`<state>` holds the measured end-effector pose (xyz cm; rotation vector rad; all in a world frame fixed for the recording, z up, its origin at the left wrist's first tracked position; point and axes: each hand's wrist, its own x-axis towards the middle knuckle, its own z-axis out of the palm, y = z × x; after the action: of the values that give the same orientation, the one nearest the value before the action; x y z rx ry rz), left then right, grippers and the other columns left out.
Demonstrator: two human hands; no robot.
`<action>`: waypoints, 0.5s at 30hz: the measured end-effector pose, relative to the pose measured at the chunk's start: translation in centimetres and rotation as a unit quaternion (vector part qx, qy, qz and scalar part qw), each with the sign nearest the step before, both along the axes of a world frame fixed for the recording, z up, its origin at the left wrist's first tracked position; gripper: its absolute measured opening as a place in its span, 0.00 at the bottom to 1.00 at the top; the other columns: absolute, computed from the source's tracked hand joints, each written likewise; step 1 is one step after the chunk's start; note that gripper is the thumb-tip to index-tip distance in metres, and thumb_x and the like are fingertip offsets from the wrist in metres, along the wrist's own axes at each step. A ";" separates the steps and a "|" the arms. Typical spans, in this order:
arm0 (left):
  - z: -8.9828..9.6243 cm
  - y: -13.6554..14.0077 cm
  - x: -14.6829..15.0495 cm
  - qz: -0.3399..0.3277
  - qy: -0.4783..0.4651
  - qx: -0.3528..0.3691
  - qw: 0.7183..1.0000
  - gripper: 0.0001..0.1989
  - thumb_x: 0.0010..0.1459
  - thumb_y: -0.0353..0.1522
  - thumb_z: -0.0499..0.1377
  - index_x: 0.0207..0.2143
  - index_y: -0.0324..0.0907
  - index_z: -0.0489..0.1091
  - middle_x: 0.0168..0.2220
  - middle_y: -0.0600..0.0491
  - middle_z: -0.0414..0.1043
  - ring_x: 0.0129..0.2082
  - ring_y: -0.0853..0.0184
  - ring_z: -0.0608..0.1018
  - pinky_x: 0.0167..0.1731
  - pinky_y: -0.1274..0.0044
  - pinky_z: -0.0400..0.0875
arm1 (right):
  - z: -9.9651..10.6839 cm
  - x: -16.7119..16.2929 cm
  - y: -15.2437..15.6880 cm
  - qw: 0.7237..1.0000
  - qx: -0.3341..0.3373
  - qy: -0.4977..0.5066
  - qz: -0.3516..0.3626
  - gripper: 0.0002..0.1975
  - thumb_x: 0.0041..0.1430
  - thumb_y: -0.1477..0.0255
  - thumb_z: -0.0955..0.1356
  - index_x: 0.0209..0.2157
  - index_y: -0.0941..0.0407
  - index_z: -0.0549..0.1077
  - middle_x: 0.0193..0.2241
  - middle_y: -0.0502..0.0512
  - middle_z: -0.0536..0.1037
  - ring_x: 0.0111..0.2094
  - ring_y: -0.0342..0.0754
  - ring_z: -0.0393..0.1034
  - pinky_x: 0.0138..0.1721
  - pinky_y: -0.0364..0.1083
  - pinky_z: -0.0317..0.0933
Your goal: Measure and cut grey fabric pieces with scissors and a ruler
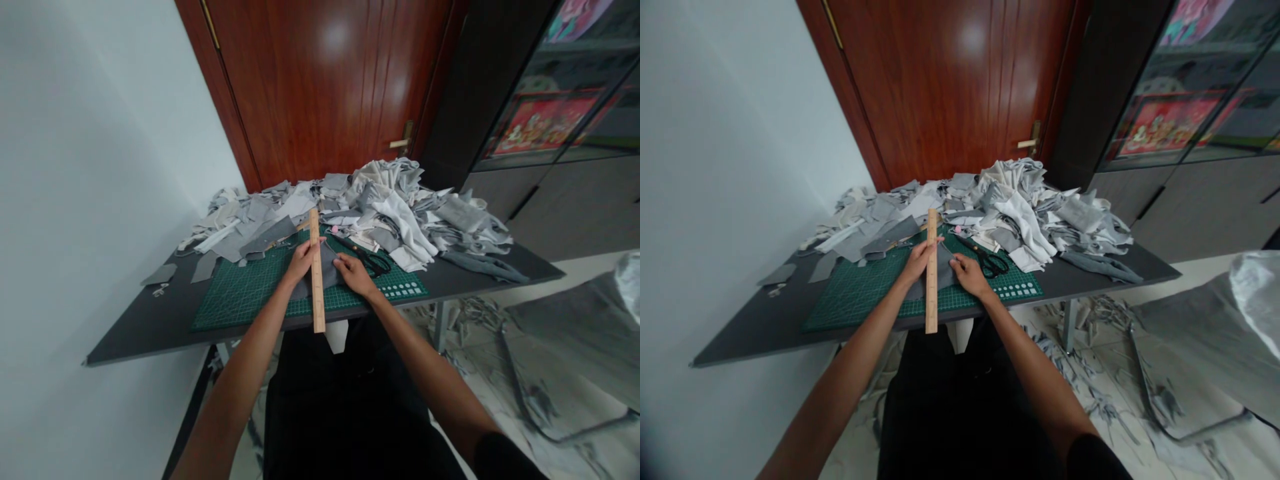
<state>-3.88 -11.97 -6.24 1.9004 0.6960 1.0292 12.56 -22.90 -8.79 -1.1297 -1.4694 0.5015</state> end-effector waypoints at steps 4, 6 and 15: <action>0.6 -0.3 -0.4 0.039 0.000 0.024 0.999 0.29 0.64 0.51 0.56 0.53 0.38 0.78 0.33 0.51 0.74 0.33 0.62 0.71 0.36 0.73 0.65 | 0.1 0.3 -0.4 0.997 0.018 0.019 -0.067 0.17 0.66 0.56 0.63 0.32 0.53 0.72 0.26 0.49 0.72 0.28 0.48 0.66 0.34 0.45 0.60; 0.7 -0.3 -0.6 0.058 -0.010 0.030 0.998 0.29 0.64 0.52 0.55 0.52 0.38 0.78 0.33 0.51 0.73 0.32 0.64 0.70 0.35 0.74 0.65 | -0.1 0.6 -0.5 0.994 0.022 0.029 -0.105 0.17 0.66 0.57 0.62 0.32 0.53 0.71 0.26 0.49 0.71 0.28 0.47 0.64 0.33 0.45 0.59; -0.6 2.5 -1.0 0.204 -0.106 0.028 0.973 0.20 0.66 0.42 0.53 0.49 0.39 0.77 0.28 0.55 0.68 0.28 0.66 0.71 0.31 0.77 0.66 | -1.7 1.7 -0.2 0.980 -0.016 0.041 -0.192 0.16 0.63 0.58 0.62 0.38 0.56 0.72 0.25 0.50 0.74 0.26 0.47 0.66 0.32 0.44 0.61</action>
<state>-4.86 -9.51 -6.80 1.6944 0.9623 1.4980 14.24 -23.10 -10.51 -1.3632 -1.1374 0.2984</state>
